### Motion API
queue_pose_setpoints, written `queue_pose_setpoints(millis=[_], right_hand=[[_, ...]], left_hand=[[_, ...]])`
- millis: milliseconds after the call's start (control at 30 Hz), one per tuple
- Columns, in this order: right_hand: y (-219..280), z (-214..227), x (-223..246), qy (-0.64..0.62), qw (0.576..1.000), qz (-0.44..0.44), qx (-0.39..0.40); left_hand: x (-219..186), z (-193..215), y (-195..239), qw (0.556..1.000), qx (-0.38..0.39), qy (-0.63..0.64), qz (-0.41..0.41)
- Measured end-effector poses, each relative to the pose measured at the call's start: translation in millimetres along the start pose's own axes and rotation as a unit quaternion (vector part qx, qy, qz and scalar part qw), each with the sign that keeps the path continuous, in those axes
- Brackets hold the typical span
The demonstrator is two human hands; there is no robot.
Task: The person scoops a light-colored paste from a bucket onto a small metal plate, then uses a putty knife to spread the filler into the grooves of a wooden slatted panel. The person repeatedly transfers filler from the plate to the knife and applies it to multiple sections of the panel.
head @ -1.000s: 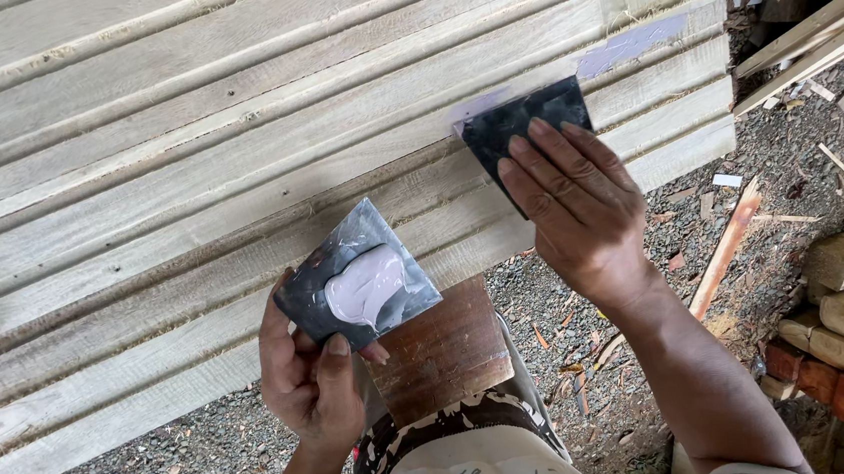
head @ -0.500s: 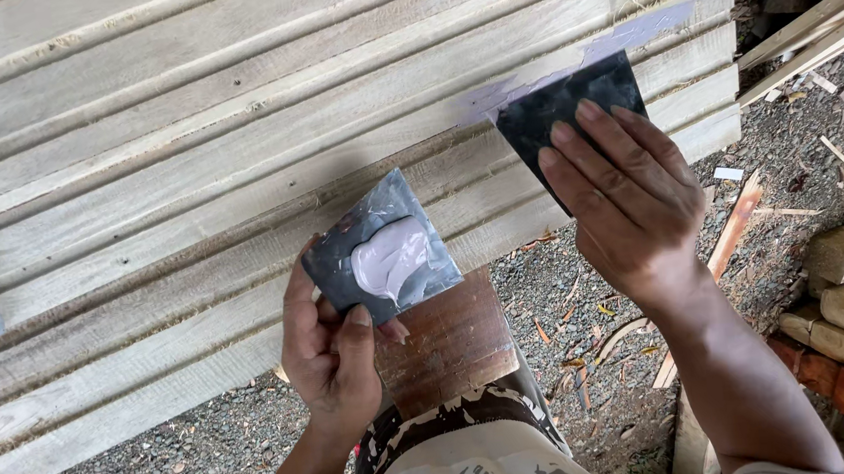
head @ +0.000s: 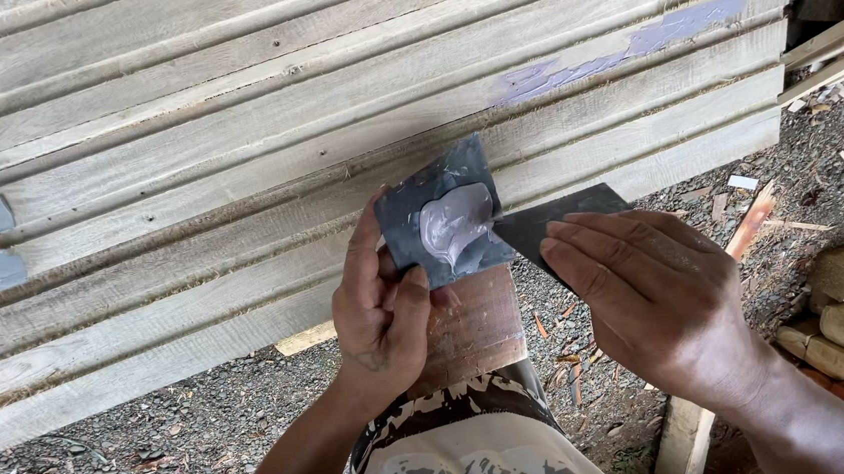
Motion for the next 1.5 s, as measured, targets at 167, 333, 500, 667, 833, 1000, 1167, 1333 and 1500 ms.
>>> queue_pose_setpoints(millis=[167,333,500,667,833,1000,1167,1333,1500], right_hand=[[-1,2,1,-0.071,0.997,0.001,0.027],[-5,17,-20,-0.117,0.988,-0.092,-0.037],[-20,-3,-49,0.046,0.993,-0.066,-0.09],[-16,-37,-65,0.079,0.99,-0.057,-0.101],[-11,-59,-68,0.089,0.989,-0.037,-0.116],[-12,-64,-65,0.14,0.986,-0.004,-0.092],[-10,-60,-64,0.168,0.98,-0.004,-0.111],[-6,-67,-65,0.176,0.979,0.007,-0.103],[-2,-71,-70,0.161,0.978,0.008,-0.129]], left_hand=[[0,-2,-3,1.0,-0.007,-0.026,-0.006],[5,3,-5,1.0,-0.019,0.023,0.006],[10,10,2,0.998,-0.042,-0.034,-0.035],[18,15,3,0.995,-0.057,-0.05,-0.062],[20,16,2,0.997,-0.055,-0.026,-0.041],[17,17,2,0.998,-0.046,-0.023,-0.031],[17,16,0,0.998,-0.06,-0.017,-0.026],[15,16,1,0.997,-0.058,-0.042,-0.013],[15,16,0,0.997,-0.07,-0.031,0.001]])
Point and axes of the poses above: each hand's wrist, its own y-axis away from the middle knuckle, its own z-axis out of the back of the hand, x = y × z, the point moved 2 cm from there along -y, towards the middle knuckle, and after that the axes turned 9 degrees about y, right-handed, at the moved point
